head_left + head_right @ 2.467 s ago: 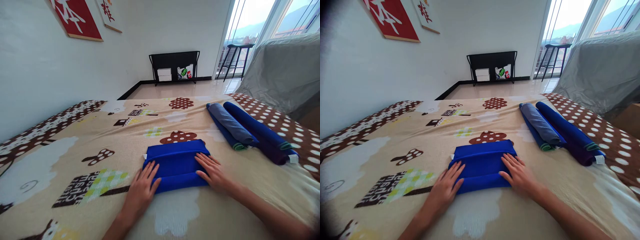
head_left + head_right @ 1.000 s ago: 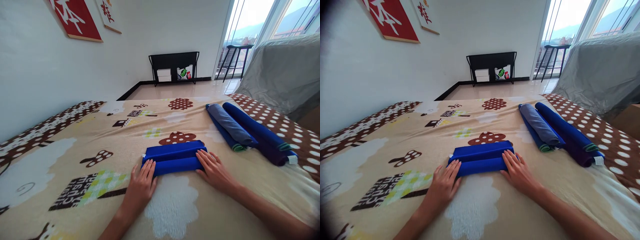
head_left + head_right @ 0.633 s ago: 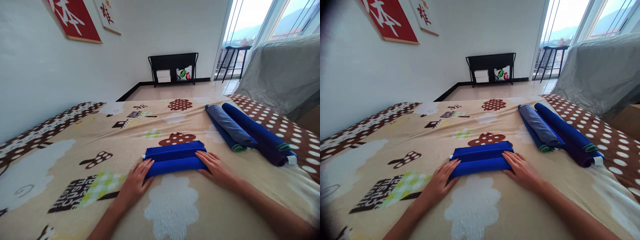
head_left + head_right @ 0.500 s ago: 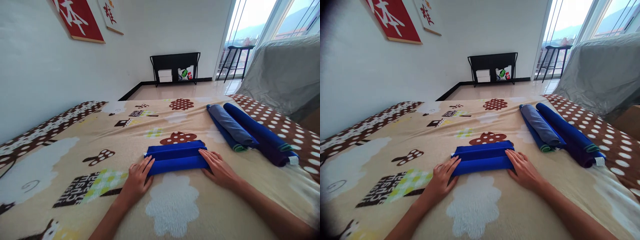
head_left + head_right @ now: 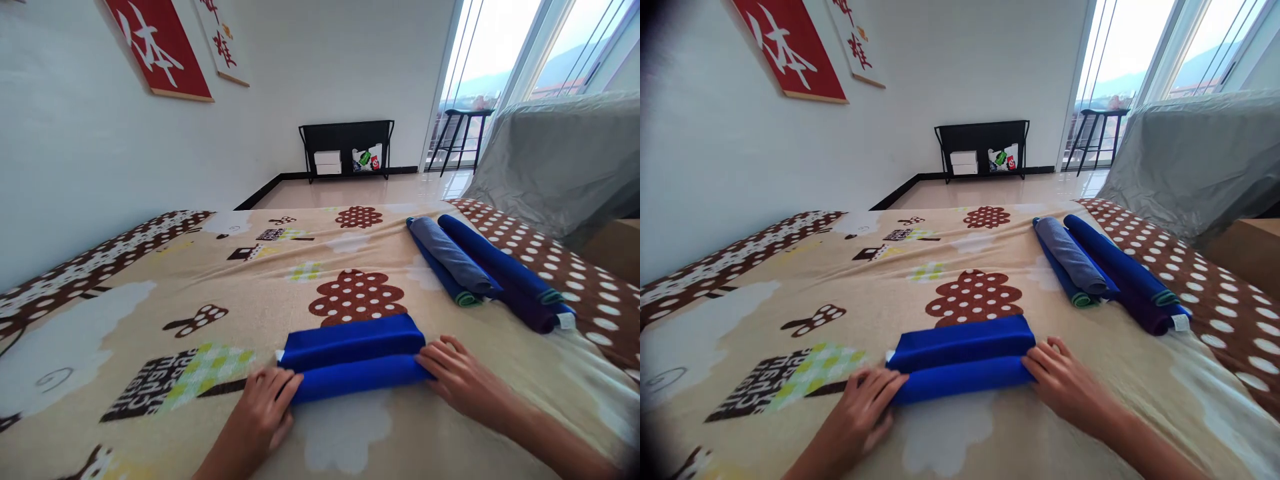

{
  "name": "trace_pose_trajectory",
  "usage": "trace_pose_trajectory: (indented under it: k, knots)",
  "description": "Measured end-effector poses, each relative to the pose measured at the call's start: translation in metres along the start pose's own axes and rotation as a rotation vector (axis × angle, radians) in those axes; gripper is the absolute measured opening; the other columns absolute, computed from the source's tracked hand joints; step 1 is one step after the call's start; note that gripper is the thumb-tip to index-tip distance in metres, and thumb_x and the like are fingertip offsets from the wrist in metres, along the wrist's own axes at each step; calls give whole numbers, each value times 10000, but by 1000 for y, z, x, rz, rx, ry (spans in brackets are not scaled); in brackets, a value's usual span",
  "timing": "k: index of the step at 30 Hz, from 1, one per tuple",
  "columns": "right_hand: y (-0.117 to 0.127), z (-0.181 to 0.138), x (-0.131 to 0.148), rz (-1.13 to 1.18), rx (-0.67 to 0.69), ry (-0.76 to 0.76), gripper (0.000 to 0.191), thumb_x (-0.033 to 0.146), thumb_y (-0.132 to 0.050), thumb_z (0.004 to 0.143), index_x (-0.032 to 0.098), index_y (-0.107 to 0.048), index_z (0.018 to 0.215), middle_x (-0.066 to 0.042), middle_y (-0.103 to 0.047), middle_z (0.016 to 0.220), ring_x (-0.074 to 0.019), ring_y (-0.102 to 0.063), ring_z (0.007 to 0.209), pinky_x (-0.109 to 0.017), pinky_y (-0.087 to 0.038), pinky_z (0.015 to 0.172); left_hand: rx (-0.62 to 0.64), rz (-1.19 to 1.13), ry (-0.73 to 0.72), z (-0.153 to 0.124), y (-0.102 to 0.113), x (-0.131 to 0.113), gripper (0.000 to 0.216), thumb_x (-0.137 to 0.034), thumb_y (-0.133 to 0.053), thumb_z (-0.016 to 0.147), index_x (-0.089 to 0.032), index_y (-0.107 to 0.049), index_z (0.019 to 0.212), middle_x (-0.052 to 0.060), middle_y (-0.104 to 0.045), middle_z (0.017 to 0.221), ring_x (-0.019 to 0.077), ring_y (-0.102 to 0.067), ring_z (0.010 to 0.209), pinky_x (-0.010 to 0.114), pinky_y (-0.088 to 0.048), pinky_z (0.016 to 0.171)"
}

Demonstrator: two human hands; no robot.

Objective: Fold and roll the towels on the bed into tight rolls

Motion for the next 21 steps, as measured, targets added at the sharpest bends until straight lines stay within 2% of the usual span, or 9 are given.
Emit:
trace_pose_trajectory:
  k: [4, 8, 11, 14, 17, 21]
  knots:
    - [13, -24, 17, 38, -10, 8, 277, 221, -518, 953, 225, -654, 1194, -69, -703, 1074, -222, -652, 971, -432, -424, 996, 30, -30, 9, -29, 12, -21, 481, -67, -498, 860, -228, -605, 1300, 56, -721, 1123, 215, -651, 1011, 391, -383, 976]
    - [15, -11, 0, 205, 149, -93, 254, 401, -594, 954, 290, -666, 1171, -37, -708, 1076, -203, -663, 989, -411, -457, 990, 41, -150, 122, -32, 18, -15, 436, -198, -585, 896, -277, -584, 1325, 49, -709, 1190, 230, -651, 1075, 385, -437, 961]
    - [11, 9, -31, 277, 105, -290, 232, 391, -506, 998, 275, -694, 1068, -38, -717, 1007, -191, -677, 942, -384, -495, 918, 15, -255, 191, -21, 17, 6, 300, -277, -583, 930, -294, -645, 1222, 39, -723, 1147, 217, -662, 1071, 369, -476, 963]
    - [-11, 25, -60, 342, 61, -473, 303, 428, -479, 988, 215, -687, 1045, -62, -714, 935, -192, -678, 836, -341, -521, 764, -28, -333, 400, -5, 4, 43, 248, -335, -537, 949, -247, -678, 1133, 64, -731, 1067, 217, -680, 975, 372, -524, 891]
    - [-40, 38, -73, 397, 103, -523, 251, 392, -509, 934, 191, -658, 925, -48, -692, 801, -182, -641, 710, -315, -492, 668, 16, -443, 534, 15, -19, 68, 326, -410, -553, 915, -203, -676, 1134, 86, -726, 994, 216, -674, 837, 375, -555, 795]
    - [-56, 44, -78, 384, 114, -523, 148, 296, -508, 883, 195, -594, 817, -33, -660, 737, -175, -601, 676, -300, -442, 639, 154, -552, 525, 35, -39, 73, 239, -394, -564, 879, -196, -698, 874, 78, -703, 887, 215, -652, 796, 365, -542, 768]
Point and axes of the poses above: each hand's wrist, its own z-axis towards the middle knuckle, its own y-axis out of the back of the hand, x = y × z, the point moved 6 cm from there along z, towards the middle knuckle
